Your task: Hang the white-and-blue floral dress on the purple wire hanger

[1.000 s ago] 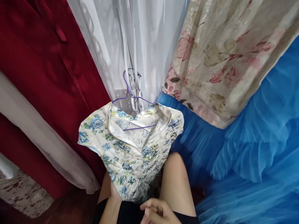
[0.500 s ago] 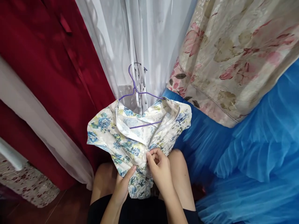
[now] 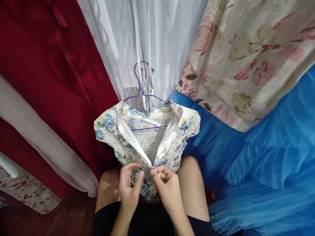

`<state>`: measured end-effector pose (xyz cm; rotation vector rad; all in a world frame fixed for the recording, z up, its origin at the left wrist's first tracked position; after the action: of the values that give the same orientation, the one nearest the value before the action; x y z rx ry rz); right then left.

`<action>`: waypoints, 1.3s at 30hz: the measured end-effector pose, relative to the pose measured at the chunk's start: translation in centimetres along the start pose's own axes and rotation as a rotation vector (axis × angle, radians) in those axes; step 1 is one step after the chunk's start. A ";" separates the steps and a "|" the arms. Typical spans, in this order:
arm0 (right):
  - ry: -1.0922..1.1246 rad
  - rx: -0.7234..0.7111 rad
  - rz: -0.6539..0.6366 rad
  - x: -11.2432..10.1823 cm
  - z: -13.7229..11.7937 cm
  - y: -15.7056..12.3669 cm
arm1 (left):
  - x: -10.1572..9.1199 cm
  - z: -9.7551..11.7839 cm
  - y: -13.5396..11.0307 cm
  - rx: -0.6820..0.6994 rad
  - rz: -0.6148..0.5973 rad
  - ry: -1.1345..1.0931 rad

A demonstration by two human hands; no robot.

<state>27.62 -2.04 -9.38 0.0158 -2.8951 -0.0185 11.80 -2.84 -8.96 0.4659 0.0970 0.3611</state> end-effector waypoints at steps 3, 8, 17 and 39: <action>0.070 0.021 -0.041 0.5 0.4 -0.1 | 3.5 -1.4 -1.3 -0.159 -0.203 -0.046; 0.053 0.003 -0.048 0.5 0.1 -0.3 | 3.9 -2.1 -1.6 -0.161 -0.155 0.028; 0.124 0.021 0.027 0.4 0.1 -0.3 | 3.0 0.5 -1.2 0.004 -0.138 0.081; 0.214 -0.383 0.310 1.3 -9.0 8.6 | 7.7 -5.4 -1.4 -0.276 -0.316 -0.031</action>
<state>28.47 6.49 -0.21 -0.4671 -2.6021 -0.4817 18.50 1.03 -14.48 0.1781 0.0876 0.0544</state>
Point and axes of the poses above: each hand's wrist, its own y-axis towards the middle knuckle, its own x-axis out of the palm, z = x × y, the point moved 8 cm from there along y, towards the middle knuckle, and after that the axes turned 4 degrees about -x, right-handed, at the moved point
